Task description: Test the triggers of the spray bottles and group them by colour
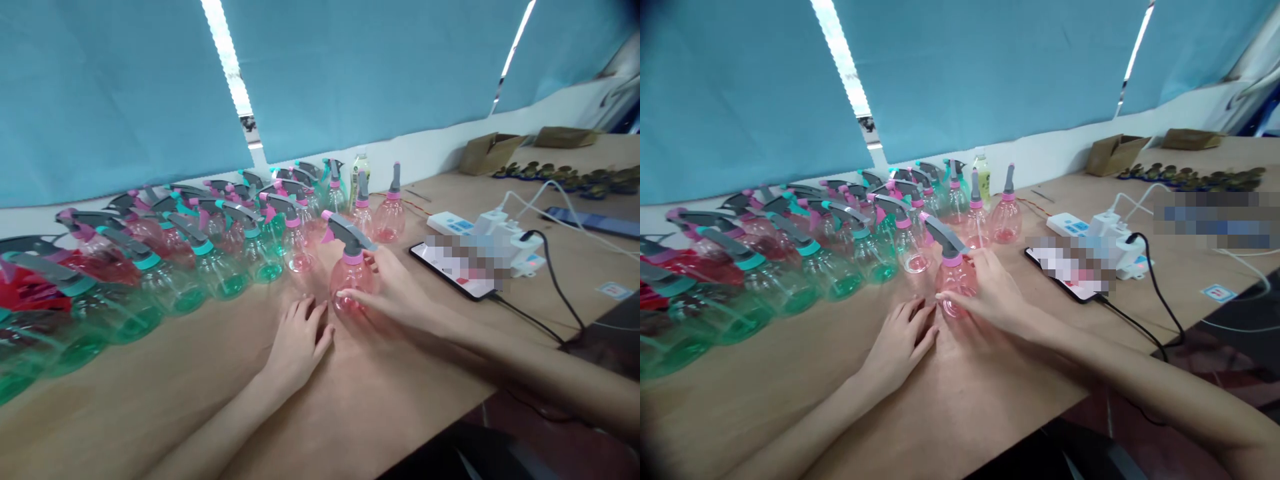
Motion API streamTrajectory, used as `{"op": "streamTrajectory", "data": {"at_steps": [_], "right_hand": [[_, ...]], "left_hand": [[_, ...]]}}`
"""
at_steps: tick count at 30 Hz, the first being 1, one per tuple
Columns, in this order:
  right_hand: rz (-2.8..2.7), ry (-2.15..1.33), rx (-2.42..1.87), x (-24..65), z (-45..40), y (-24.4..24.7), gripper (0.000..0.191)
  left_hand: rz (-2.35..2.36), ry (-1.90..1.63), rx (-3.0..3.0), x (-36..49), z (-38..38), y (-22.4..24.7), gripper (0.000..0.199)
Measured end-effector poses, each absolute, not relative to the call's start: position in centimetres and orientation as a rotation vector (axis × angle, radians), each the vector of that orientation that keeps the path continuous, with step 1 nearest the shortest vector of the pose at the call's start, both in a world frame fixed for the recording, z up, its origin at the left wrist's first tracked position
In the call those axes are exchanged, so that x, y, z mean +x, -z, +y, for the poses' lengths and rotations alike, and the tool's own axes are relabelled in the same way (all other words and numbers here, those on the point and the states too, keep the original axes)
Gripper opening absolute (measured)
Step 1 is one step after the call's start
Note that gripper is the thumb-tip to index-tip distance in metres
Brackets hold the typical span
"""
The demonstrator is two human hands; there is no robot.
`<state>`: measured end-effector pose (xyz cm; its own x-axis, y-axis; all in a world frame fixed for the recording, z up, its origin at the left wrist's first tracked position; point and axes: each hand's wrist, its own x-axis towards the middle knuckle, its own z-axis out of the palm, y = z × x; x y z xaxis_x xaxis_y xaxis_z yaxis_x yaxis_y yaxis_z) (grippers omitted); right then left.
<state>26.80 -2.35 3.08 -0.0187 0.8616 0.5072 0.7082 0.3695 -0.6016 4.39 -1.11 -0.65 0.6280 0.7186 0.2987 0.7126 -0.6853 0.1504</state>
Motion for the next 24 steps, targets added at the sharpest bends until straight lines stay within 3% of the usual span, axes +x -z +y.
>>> {"op": "streamTrajectory", "data": {"at_steps": [3,9,16,24], "right_hand": [[-1.804,-0.213,-1.375,27.3,-1.2,-3.2,0.053],[-1.860,-0.096,-1.499,29.0,2.2,-3.0,0.067],[-1.876,-0.090,-1.583,27.9,5.0,-5.1,0.058],[-1.939,-0.146,-1.792,27.1,7.6,-6.4,0.061]], "left_hand": [[1.238,-0.536,2.812,4.4,-1.0,0.7,0.032],[1.238,-0.532,2.810,4.3,-1.1,0.6,0.032],[1.251,-0.501,2.797,4.2,-1.1,0.4,0.032],[1.251,-0.527,2.799,3.9,-1.1,0.8,0.034]]}}
